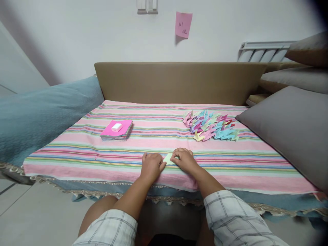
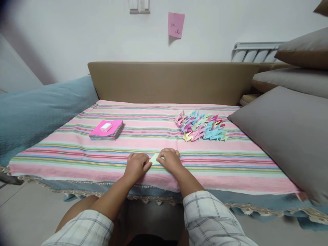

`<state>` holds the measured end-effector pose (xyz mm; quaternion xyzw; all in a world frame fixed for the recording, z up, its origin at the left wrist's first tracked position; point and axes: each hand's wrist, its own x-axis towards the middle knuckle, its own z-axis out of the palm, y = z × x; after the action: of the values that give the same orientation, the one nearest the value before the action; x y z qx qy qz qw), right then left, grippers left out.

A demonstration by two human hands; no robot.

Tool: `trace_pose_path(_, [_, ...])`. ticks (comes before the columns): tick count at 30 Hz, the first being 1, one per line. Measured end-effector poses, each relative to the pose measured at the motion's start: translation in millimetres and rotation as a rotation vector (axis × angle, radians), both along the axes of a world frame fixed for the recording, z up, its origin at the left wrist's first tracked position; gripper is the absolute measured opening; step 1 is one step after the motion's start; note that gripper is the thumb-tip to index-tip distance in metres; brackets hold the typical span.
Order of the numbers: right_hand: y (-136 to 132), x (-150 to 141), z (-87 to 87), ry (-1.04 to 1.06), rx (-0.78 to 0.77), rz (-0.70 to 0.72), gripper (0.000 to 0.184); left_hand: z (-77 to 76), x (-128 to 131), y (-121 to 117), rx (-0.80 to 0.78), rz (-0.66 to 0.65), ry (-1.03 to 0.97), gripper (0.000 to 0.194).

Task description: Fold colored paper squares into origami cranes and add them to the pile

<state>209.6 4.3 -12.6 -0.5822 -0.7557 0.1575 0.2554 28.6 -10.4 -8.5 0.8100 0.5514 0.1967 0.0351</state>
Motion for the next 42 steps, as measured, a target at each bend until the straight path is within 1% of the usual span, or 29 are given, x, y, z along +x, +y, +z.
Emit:
trace_pose_path(5, [-1, 0, 0.0, 0.002, 0.000, -0.004, 0.008, 1.6, -1, -1, 0.015, -0.034, 0.031, 0.009])
trace_pose_path(16, [0, 0, -0.9, 0.012, 0.005, -0.001, 0.008, 8.7, -14, -7, -0.073, -0.005, 0.039, 0.005])
trace_pose_path(19, [0, 0, -1.8, 0.021, 0.008, 0.001, 0.008, 11.7, -18, -11, -0.084, 0.008, 0.002, 0.013])
trace_pose_path(21, [1, 0, -2.5, 0.024, 0.008, 0.001, 0.007, 12.3, -19, -17, -0.024, 0.007, 0.010, 0.020])
trace_pose_path(23, [1, 0, -2.9, 0.021, 0.007, 0.001, 0.007, 10.7, -16, -26, 0.047, -0.040, 0.069, 0.026])
trace_pose_path(25, [1, 0, -2.9, 0.016, 0.005, 0.002, 0.007, 6.9, -11, -36, 0.045, -0.128, 0.158, 0.037])
trace_pose_path(26, [1, 0, -2.8, 0.015, 0.006, 0.002, 0.008, 4.6, -7, -40, 0.031, -0.148, 0.202, 0.042])
trace_pose_path(28, [0, 0, -2.6, 0.017, 0.008, 0.000, 0.007, 0.1, -1, -45, 0.019, -0.119, 0.265, 0.048])
trace_pose_path(33, [0, 0, -3.2, 0.012, 0.010, -0.004, 0.007, -4.4, 6, -45, -0.004, -0.051, 0.301, 0.052])
trace_pose_path(42, [-1, -1, -2.2, 0.006, 0.008, -0.011, 0.007, -0.2, 3, -45, -0.034, -0.025, 0.282, 0.049])
